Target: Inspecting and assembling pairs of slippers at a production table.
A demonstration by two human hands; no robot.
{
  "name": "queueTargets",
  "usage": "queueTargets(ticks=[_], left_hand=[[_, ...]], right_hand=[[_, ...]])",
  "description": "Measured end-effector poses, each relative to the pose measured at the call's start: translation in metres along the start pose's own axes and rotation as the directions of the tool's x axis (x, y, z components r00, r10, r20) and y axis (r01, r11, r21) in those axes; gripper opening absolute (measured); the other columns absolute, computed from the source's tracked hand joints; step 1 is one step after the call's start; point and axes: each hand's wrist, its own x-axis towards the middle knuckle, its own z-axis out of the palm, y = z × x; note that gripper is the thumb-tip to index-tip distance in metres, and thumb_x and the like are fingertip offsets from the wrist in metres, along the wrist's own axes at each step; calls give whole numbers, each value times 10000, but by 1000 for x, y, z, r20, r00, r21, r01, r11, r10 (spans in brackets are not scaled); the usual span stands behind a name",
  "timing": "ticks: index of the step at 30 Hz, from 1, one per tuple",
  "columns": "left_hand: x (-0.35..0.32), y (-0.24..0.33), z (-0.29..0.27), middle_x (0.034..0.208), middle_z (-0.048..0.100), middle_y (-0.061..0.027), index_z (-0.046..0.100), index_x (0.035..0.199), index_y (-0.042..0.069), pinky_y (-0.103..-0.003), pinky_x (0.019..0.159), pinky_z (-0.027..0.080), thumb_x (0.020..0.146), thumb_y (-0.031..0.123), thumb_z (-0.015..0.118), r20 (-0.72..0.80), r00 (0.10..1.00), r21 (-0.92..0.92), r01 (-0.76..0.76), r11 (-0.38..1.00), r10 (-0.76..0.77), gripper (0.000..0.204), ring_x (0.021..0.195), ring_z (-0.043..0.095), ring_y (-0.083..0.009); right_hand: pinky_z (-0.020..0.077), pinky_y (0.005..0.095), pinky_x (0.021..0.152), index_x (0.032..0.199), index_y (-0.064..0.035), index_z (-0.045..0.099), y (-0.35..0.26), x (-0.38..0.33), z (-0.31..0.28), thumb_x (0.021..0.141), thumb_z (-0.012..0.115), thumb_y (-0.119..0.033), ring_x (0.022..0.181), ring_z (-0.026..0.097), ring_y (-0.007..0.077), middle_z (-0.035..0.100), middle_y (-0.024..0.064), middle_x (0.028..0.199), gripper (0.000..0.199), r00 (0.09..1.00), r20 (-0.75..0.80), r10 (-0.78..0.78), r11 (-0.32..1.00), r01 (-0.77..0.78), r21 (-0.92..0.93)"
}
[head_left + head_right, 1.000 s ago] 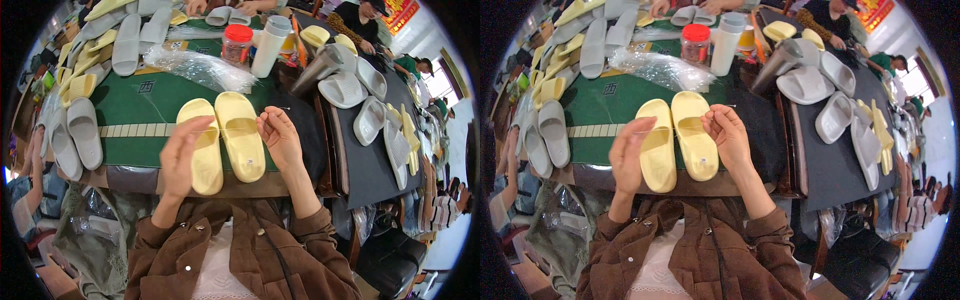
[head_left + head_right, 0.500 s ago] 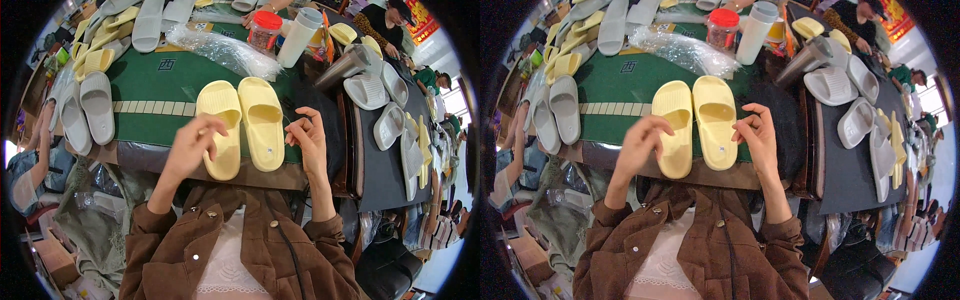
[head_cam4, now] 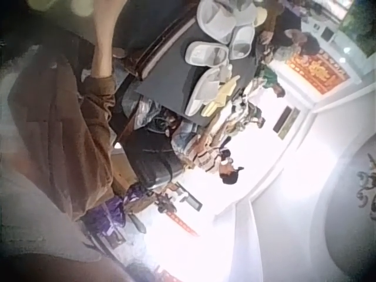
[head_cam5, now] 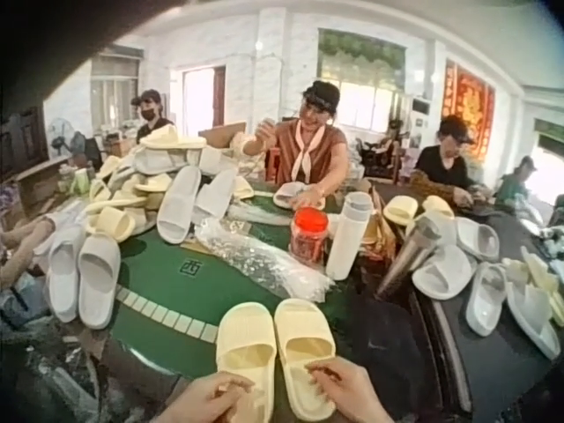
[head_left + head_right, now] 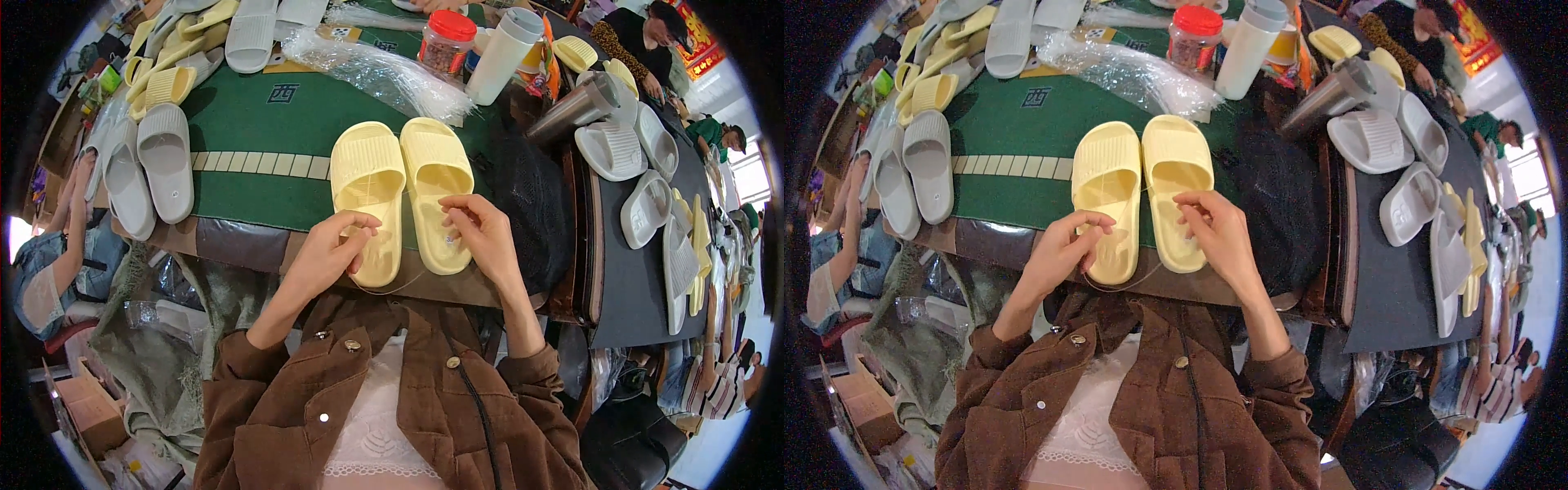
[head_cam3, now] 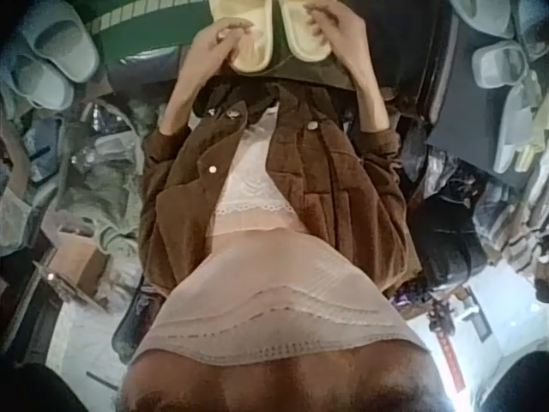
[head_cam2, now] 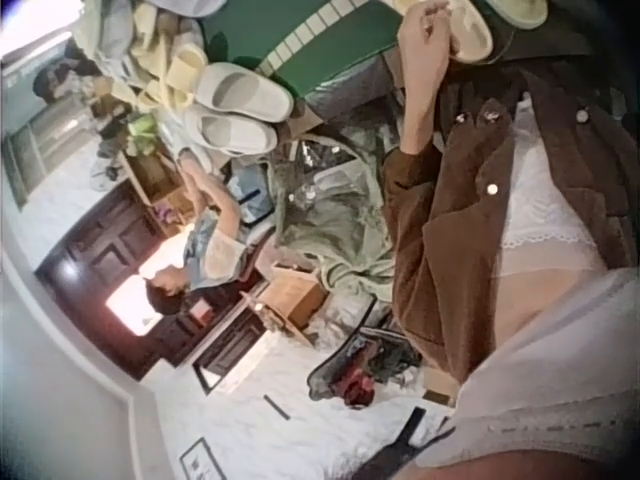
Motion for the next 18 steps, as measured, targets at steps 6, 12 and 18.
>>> queueTargets(ticks=[6,12,18], left_hand=[[-19,0,11,968,582,-46,533,1135,-7,-207,506,433,951,122,467,125,989,-138,97,986,-79,235,575,523,-70],[-9,-4,3,912,576,-63,533,1134,-21,-225,547,451,931,108,495,21,1000,-60,-10,998,12,243,632,554,-94],[25,-15,18,1178,501,-217,480,1229,-57,-372,897,428,881,209,572,-78,869,581,-358,731,488,448,1089,505,-332]], right_hand=[[494,250,716,1075,22,615,-1,9,3,880,552,-45,813,623,133,630,96,964,216,987,-58,-149,977,137,-166],[476,293,808,1124,21,588,6,13,8,878,548,-51,945,604,215,599,139,1050,260,975,-22,-222,948,211,-239],[426,392,871,1130,60,523,11,36,21,896,510,-103,1030,526,371,540,231,1094,285,933,-6,-359,854,326,-405]])
